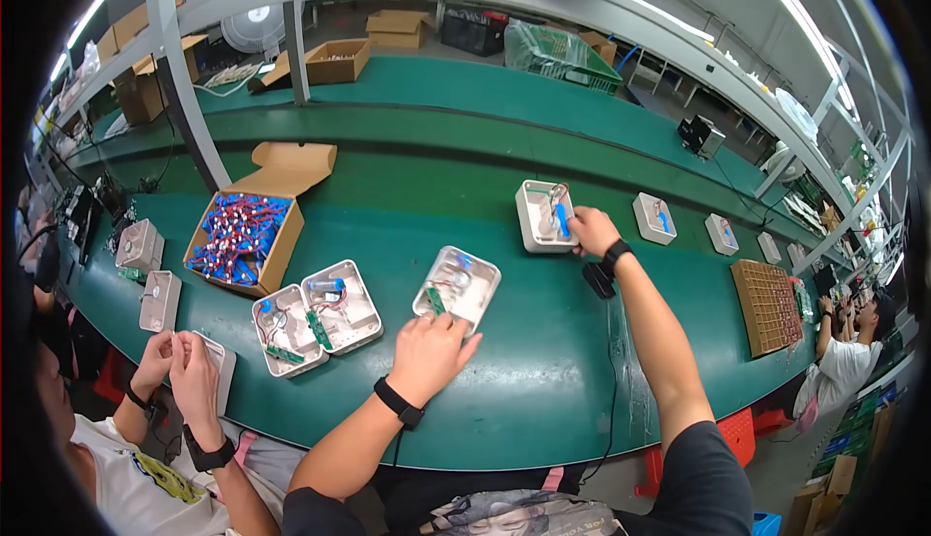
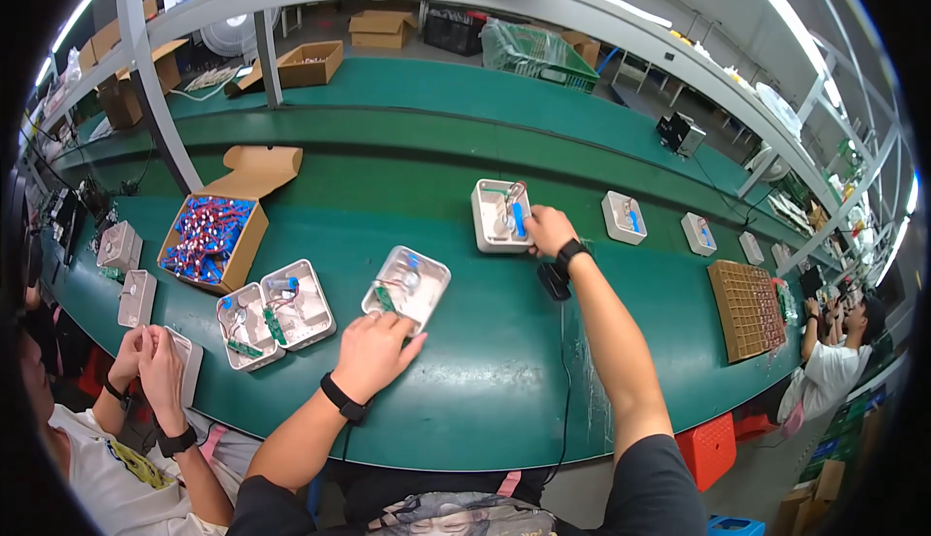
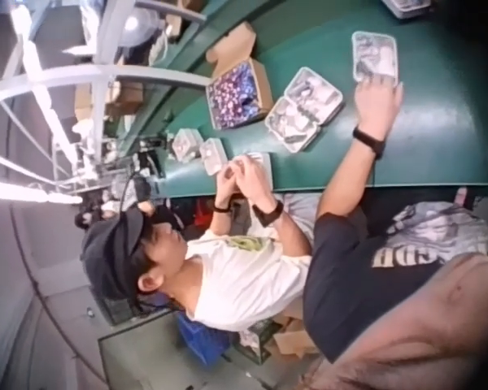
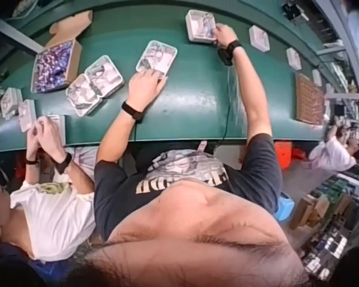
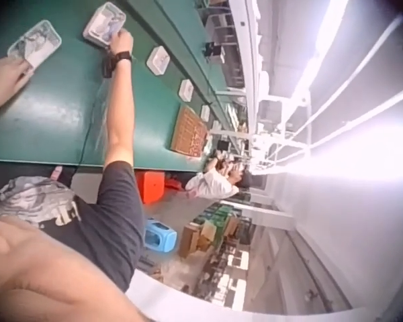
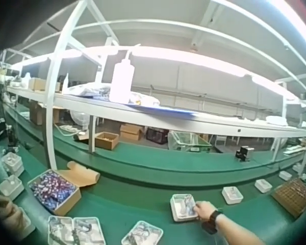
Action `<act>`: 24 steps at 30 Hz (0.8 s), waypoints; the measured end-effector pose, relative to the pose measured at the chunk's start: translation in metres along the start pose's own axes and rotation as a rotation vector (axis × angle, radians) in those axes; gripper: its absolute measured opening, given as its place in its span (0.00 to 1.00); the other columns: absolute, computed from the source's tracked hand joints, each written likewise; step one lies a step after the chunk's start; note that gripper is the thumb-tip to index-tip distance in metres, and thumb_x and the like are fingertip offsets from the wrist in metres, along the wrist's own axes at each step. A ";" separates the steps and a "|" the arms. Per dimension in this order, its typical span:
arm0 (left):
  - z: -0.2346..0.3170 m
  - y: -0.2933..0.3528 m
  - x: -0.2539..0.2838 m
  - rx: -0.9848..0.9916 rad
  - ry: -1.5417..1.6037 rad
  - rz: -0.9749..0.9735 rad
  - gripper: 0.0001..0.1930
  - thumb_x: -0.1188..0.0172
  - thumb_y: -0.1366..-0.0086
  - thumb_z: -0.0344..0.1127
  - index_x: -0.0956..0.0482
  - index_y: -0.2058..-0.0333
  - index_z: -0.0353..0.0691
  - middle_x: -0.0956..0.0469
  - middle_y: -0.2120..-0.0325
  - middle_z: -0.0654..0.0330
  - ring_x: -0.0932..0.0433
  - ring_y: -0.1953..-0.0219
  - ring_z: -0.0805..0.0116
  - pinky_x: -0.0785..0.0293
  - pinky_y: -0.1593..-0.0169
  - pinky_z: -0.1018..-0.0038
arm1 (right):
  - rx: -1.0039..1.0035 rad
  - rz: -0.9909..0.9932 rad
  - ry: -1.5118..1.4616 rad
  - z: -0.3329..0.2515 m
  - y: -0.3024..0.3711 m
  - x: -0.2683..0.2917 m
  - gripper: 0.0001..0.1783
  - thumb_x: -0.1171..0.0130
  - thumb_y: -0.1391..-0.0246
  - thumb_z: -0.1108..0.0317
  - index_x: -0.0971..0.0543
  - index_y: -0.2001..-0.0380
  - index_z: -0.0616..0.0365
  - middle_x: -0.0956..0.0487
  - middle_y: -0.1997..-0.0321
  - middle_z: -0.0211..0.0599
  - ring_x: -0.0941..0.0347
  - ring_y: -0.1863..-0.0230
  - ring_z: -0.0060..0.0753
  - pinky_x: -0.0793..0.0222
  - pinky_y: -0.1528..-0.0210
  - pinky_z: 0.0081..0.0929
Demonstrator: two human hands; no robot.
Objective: The person assembles electronic devices by hand, picking up a plastic housing, a circuit board, and a battery. They fit the components into the housing, tuck the wires into the casing, and place the assembled unit into a tray.
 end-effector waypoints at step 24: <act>-0.021 -0.002 -0.020 0.254 0.370 -0.057 0.09 0.31 0.35 0.37 0.15 0.64 0.37 0.21 0.52 0.53 0.25 0.48 0.49 0.26 0.46 0.57 | 0.685 -0.382 0.042 -0.066 0.120 -0.057 0.17 0.31 0.39 0.63 0.14 0.48 0.54 0.19 0.54 0.37 0.23 0.52 0.37 0.27 0.47 0.34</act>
Point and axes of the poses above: each hand's wrist, its own y-axis away from the middle knuckle, its own x-axis out of the back of the hand, z = x × y, the point moved 1 cm from there along -y, towards the middle knuckle
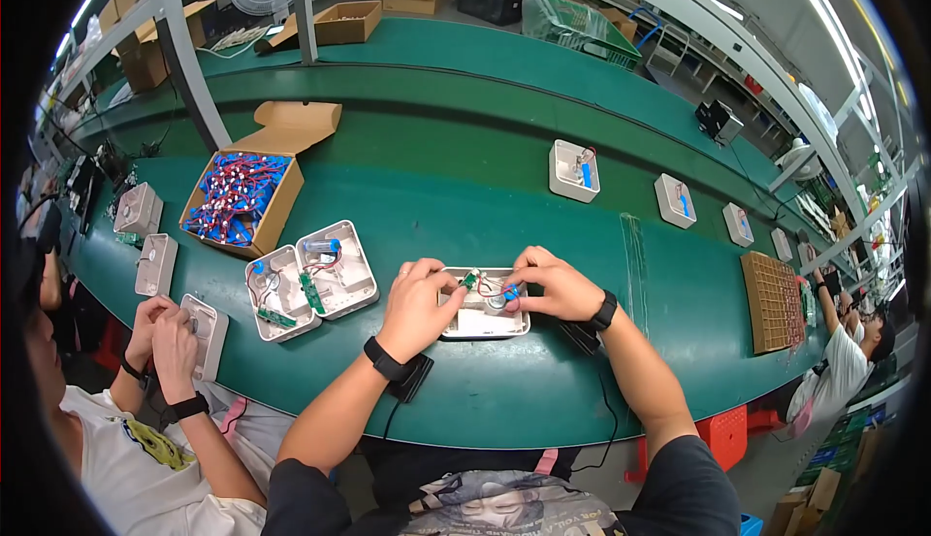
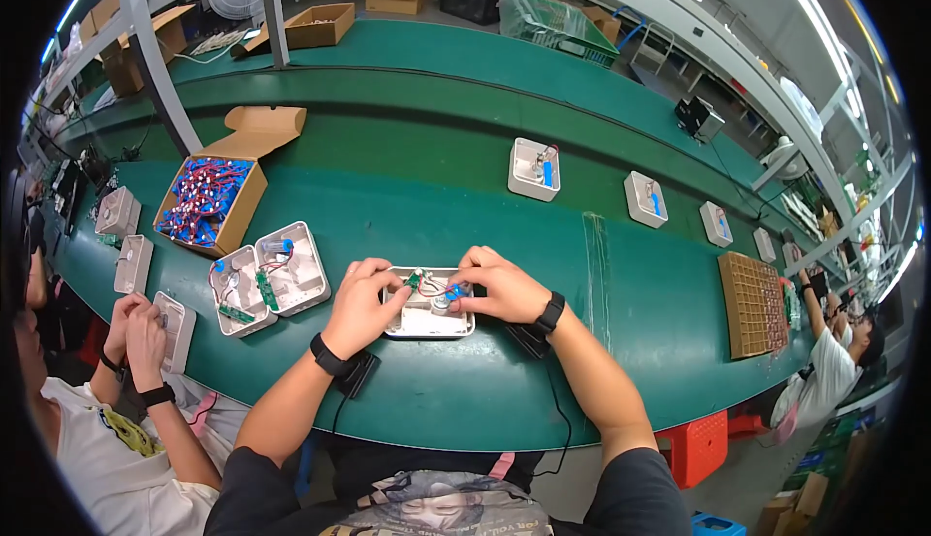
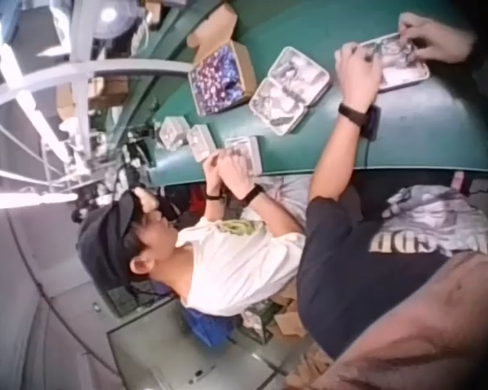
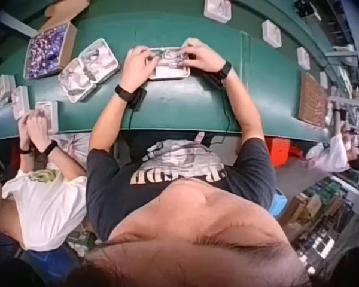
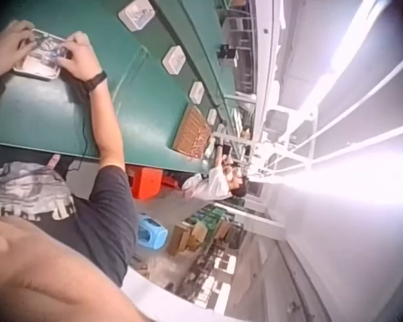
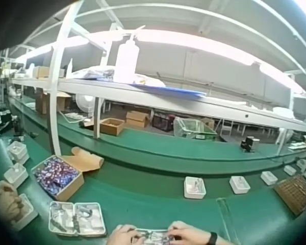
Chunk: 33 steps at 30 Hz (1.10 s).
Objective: The person assembles electronic devices by hand, picking up a plastic housing, a circuit board, and a battery. They fit the components into the housing, tuck the wires into the casing, and place the assembled unit into a tray.
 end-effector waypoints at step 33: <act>0.016 0.004 0.020 0.182 -0.170 -0.344 0.40 0.29 0.43 0.53 0.29 0.38 0.34 0.21 0.49 0.45 0.18 0.52 0.40 0.21 0.48 0.51 | 0.233 0.402 0.215 -0.002 -0.002 -0.037 0.07 0.28 0.46 0.72 0.16 0.63 0.56 0.15 0.50 0.36 0.15 0.65 0.40 0.16 0.64 0.33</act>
Point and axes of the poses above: each hand's wrist, its own y-axis away from the middle knuckle, its own x-axis out of the back of the hand, z = x × y, the point moved 1 cm from there along -y, towards the middle knuckle
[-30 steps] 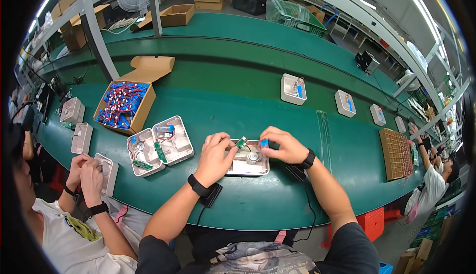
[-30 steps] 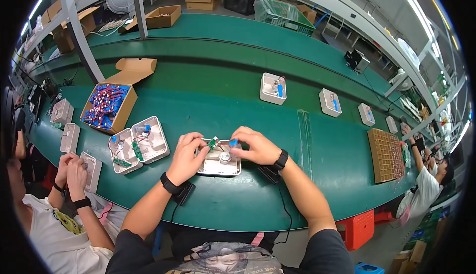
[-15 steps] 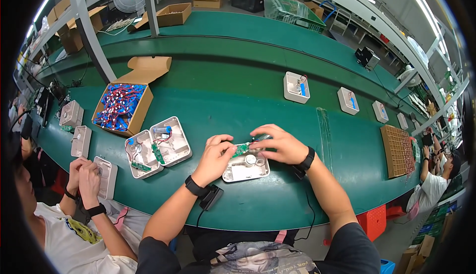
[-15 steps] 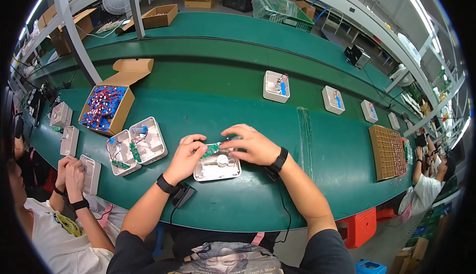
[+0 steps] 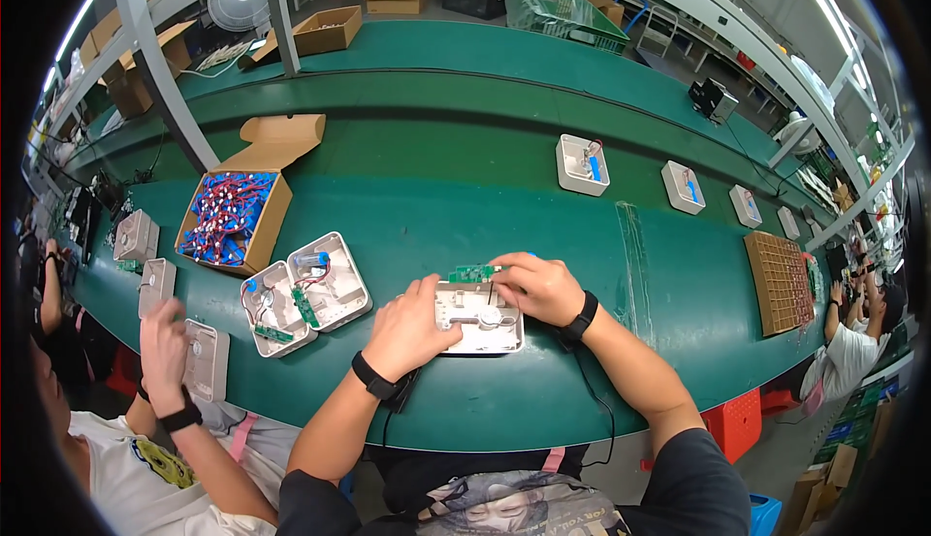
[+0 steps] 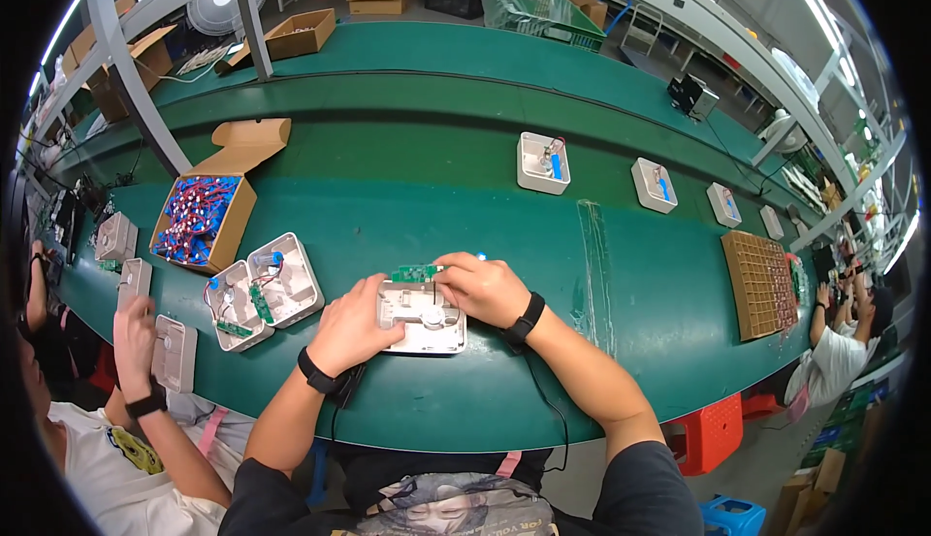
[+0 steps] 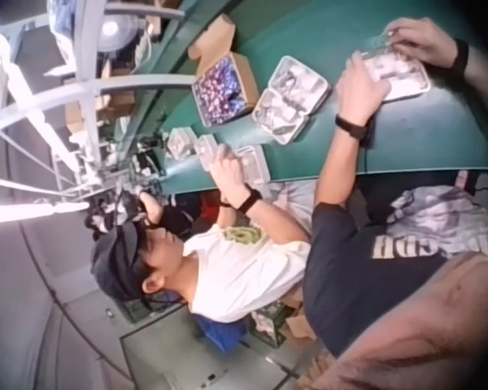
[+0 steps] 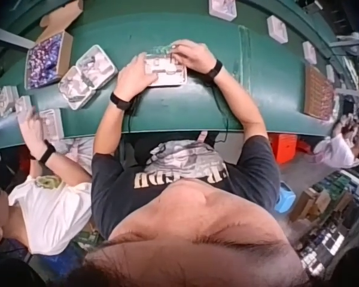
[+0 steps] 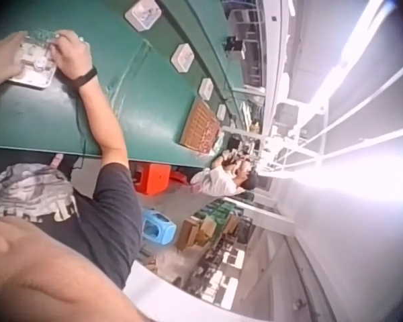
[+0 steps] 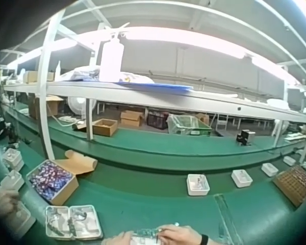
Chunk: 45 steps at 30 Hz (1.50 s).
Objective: The person assembles electronic devices by hand, picking up a plastic housing, a circuit board, and a battery. They fit the components into the housing, tuck the wires into the casing, and place the assembled unit into a tray.
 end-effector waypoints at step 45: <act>0.005 -0.005 -0.011 -0.199 0.343 0.041 0.16 0.25 0.43 0.30 0.20 0.59 0.36 0.13 0.60 0.54 0.12 0.58 0.54 0.16 0.54 0.66 | -0.264 -0.315 -0.100 -0.027 -0.001 0.004 0.06 0.36 0.42 0.70 0.14 0.64 0.58 0.17 0.51 0.37 0.18 0.52 0.45 0.21 0.49 0.42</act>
Point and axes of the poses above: each hand's wrist, its own y-axis away from the middle knuckle, its own x-axis out of the back of the hand, z = x × y, the point moved 1 cm from there along -y, towards the middle knuckle
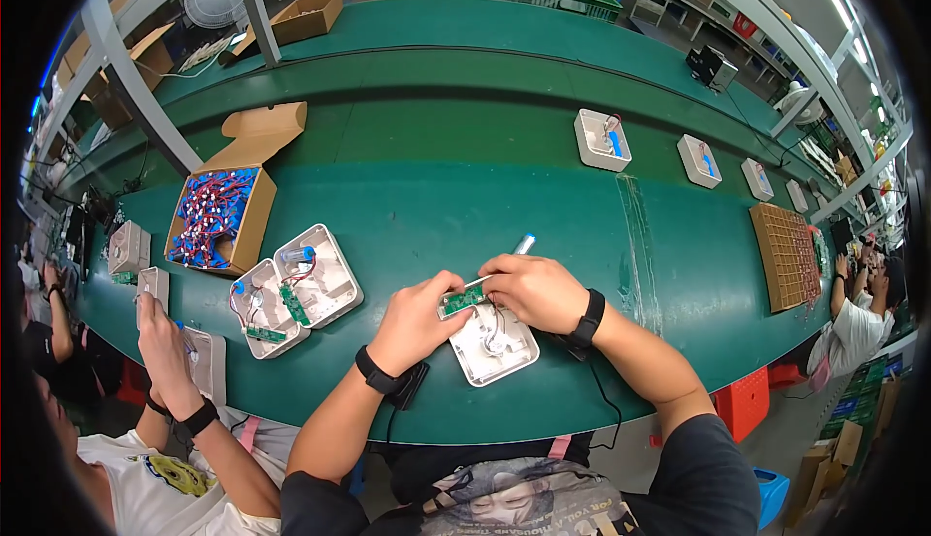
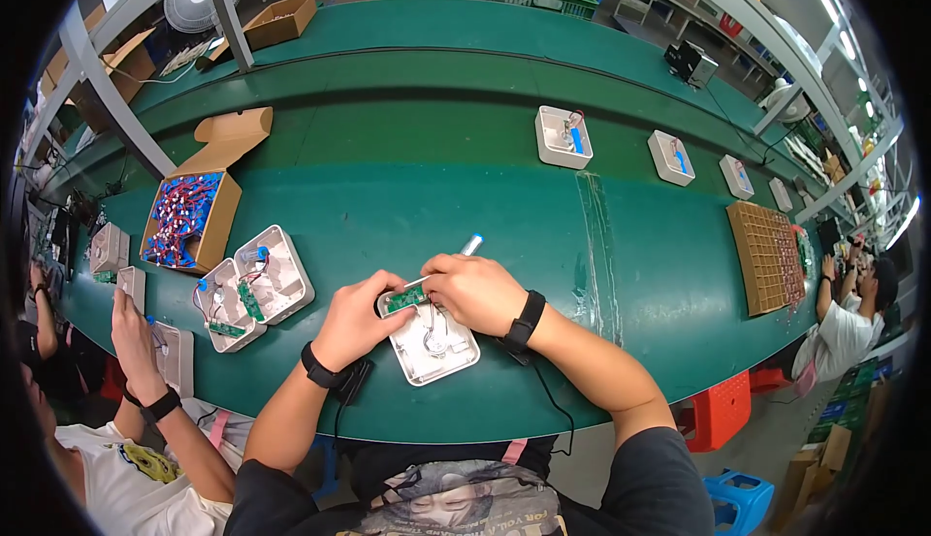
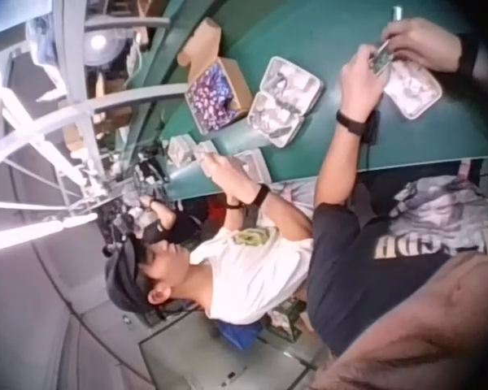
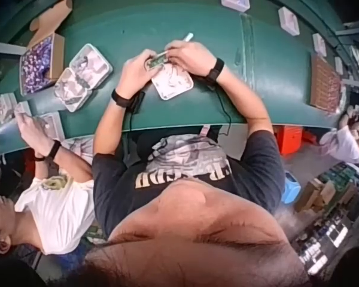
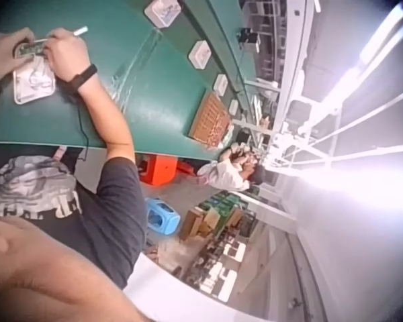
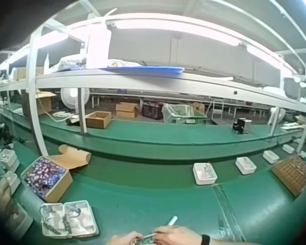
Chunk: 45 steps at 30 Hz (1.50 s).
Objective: The person assembles electronic devices by hand, picking up a plastic housing, a circuit board, and a battery. They fit the components into the housing, tuck the wires into the casing, and place the assembled unit into a tray.
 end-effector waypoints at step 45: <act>-0.015 0.005 -0.004 -0.197 -0.124 0.042 0.07 0.27 0.40 0.37 0.12 0.66 0.41 0.13 0.59 0.58 0.14 0.66 0.54 0.16 0.63 0.64 | -0.056 -0.027 0.021 -0.002 -0.002 -0.005 0.06 0.34 0.46 0.72 0.11 0.65 0.59 0.14 0.51 0.40 0.17 0.55 0.47 0.20 0.50 0.42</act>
Point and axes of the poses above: each hand's wrist, its own y-axis away from the middle knuckle, its own x-axis out of the back of the hand, z = x × y, the point moved 1 cm from there along -y, towards the middle knuckle
